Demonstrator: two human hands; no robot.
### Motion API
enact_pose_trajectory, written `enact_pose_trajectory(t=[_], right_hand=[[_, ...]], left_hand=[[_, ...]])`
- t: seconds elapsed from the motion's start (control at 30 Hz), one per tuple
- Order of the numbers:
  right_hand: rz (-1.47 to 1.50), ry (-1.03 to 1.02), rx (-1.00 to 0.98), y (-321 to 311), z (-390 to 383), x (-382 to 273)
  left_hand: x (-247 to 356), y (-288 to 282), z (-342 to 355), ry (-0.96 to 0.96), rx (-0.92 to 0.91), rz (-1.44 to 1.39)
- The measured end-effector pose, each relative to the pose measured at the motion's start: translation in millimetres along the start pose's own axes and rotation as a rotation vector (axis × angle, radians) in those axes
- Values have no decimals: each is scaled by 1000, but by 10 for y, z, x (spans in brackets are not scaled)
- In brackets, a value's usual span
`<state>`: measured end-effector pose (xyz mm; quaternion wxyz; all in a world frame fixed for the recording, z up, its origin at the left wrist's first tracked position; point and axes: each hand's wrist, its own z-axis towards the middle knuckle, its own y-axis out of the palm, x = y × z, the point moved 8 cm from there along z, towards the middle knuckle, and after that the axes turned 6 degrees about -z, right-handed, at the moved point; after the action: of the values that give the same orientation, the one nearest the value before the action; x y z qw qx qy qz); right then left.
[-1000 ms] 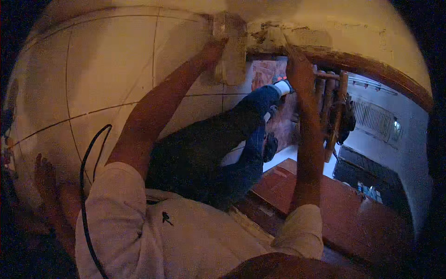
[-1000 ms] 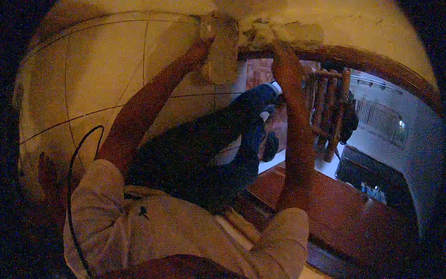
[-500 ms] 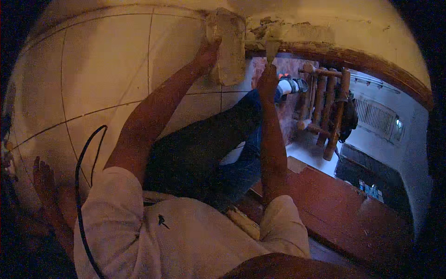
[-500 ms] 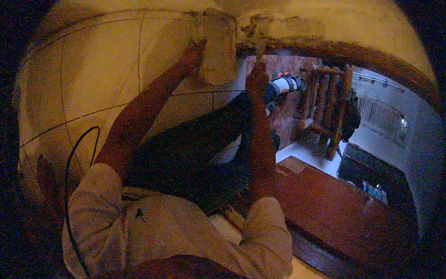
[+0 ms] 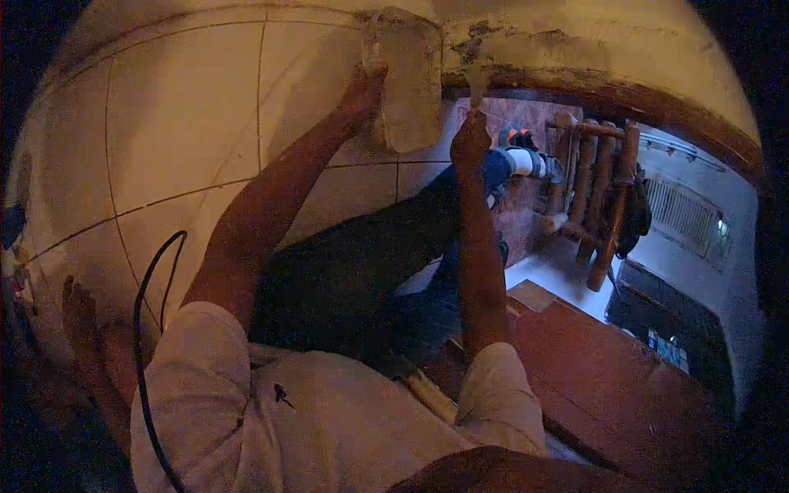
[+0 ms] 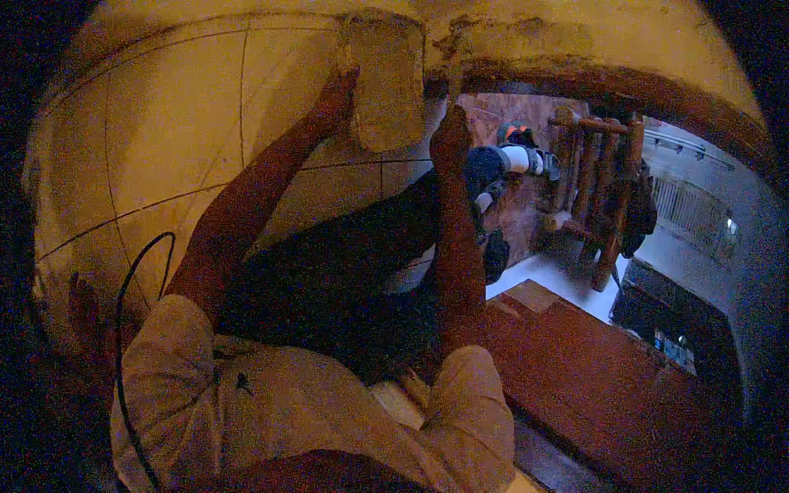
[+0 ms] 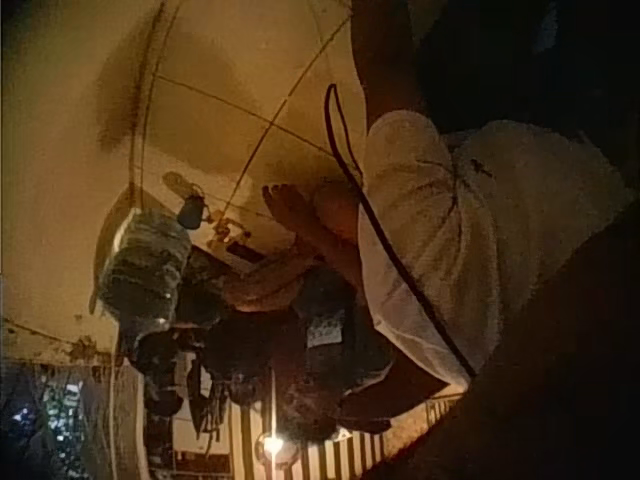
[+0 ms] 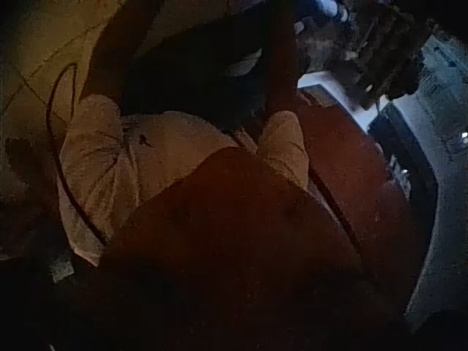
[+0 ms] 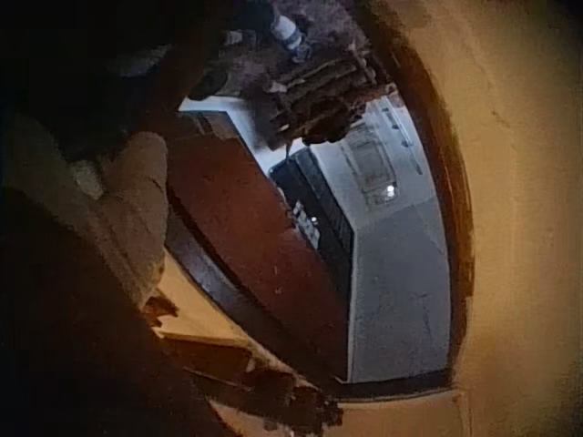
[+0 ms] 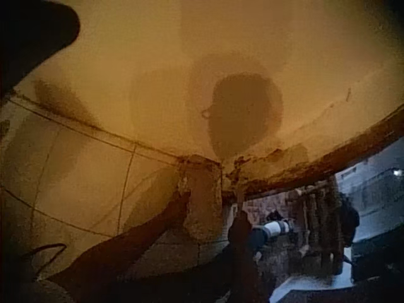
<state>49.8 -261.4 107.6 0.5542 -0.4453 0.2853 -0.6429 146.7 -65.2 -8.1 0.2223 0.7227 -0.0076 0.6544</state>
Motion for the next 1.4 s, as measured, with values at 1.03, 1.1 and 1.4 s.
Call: enact_pose_trajectory(t=[1.03, 1.1, 1.4], right_hand=[[-173, 29, 12, -28, 77, -111], [-117, 60, -127, 165, -21, -96], [153, -170, -330, 116, -255, -535]], left_hand=[[-80, 54, -7, -365, 3, -206], [-13, 62, 6, -259, -27, -257], [32, 45, -81, -233, -119, -328]])
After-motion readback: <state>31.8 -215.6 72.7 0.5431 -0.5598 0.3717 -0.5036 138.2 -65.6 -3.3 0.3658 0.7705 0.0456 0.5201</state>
